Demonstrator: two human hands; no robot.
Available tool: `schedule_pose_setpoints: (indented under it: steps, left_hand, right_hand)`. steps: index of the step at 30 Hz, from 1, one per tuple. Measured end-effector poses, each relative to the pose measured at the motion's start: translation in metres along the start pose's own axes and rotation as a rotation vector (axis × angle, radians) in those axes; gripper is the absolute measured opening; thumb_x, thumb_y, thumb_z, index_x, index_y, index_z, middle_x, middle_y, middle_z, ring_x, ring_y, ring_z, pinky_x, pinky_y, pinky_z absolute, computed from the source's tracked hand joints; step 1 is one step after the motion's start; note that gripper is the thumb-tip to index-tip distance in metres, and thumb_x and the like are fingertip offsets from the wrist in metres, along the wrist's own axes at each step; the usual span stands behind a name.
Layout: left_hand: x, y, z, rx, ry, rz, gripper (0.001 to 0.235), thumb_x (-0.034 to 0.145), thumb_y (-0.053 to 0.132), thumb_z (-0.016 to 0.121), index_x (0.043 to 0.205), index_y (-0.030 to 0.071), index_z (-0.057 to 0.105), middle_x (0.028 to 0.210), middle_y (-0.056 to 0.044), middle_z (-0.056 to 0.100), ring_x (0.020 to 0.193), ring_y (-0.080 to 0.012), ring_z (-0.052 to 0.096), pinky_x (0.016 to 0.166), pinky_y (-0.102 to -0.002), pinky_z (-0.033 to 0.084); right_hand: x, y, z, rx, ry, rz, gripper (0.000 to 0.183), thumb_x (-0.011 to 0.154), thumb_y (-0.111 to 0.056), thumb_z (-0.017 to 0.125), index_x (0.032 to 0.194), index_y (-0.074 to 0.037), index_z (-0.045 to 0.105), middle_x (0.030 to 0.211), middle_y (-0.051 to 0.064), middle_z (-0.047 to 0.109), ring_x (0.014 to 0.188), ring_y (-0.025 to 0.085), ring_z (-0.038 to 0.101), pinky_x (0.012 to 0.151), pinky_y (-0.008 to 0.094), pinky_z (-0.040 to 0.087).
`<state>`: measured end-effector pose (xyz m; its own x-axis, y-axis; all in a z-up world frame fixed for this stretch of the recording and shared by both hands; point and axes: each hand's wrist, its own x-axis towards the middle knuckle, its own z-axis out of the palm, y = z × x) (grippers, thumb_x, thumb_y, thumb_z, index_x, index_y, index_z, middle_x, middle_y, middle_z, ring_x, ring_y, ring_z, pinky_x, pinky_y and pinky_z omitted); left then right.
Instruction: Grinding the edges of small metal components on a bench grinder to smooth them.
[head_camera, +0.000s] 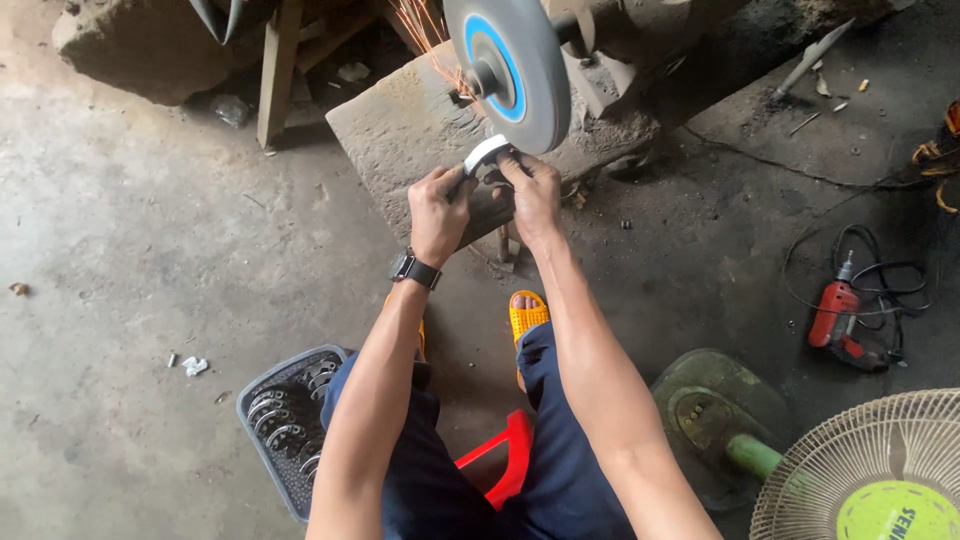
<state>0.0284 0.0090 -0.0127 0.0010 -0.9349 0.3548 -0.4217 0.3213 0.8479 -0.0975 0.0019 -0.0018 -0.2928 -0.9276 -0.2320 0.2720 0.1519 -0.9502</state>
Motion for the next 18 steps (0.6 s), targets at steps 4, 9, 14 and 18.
schedule_pose_setpoints:
  steps: [4,9,14,18]
  left_hand:
    - [0.004,0.002,0.008,-0.004,0.010,0.037,0.003,0.076,-0.002,0.065,0.075,0.001,0.066,0.064,-0.014,0.059,0.054,-0.0258,0.057,0.046,-0.028,0.040]
    - [0.010,0.009,0.012,-0.042,0.044,0.134,0.007,0.076,-0.003,0.065,0.072,0.001,0.063,0.062,-0.013,0.056,0.052,-0.0266,0.056,0.045,-0.028,0.040]
    - [0.007,0.005,0.001,-0.023,0.065,0.139,0.008,0.077,-0.003,0.066,0.073,0.001,0.062,0.062,-0.012,0.054,0.053,-0.0259,0.055,0.045,-0.028,0.039]
    - [0.013,0.012,0.011,-0.040,0.033,0.167,0.009,0.077,-0.003,0.065,0.072,0.002,0.060,0.062,-0.012,0.054,0.054,-0.0308,0.056,0.047,-0.030,0.042]
  right_hand:
    - [0.006,0.013,-0.007,0.028,0.046,-0.017,0.016,0.081,-0.019,0.068,0.079,-0.003,0.068,0.070,0.014,0.065,0.059,0.021,0.065,0.045,0.025,0.055]
    - [0.007,0.017,-0.013,0.073,0.080,-0.032,0.017,0.083,-0.020,0.066,0.085,-0.003,0.068,0.073,0.016,0.065,0.060,0.021,0.065,0.046,0.024,0.053]
    - [-0.003,0.003,0.004,0.068,0.058,0.003,0.016,0.080,-0.019,0.067,0.080,-0.003,0.068,0.063,0.014,0.063,0.051,0.019,0.063,0.041,0.024,0.051]
    - [0.008,0.016,-0.012,0.146,0.125,0.017,0.016,0.080,-0.017,0.069,0.083,-0.002,0.067,0.071,0.016,0.065,0.054,0.021,0.064,0.042,0.023,0.051]
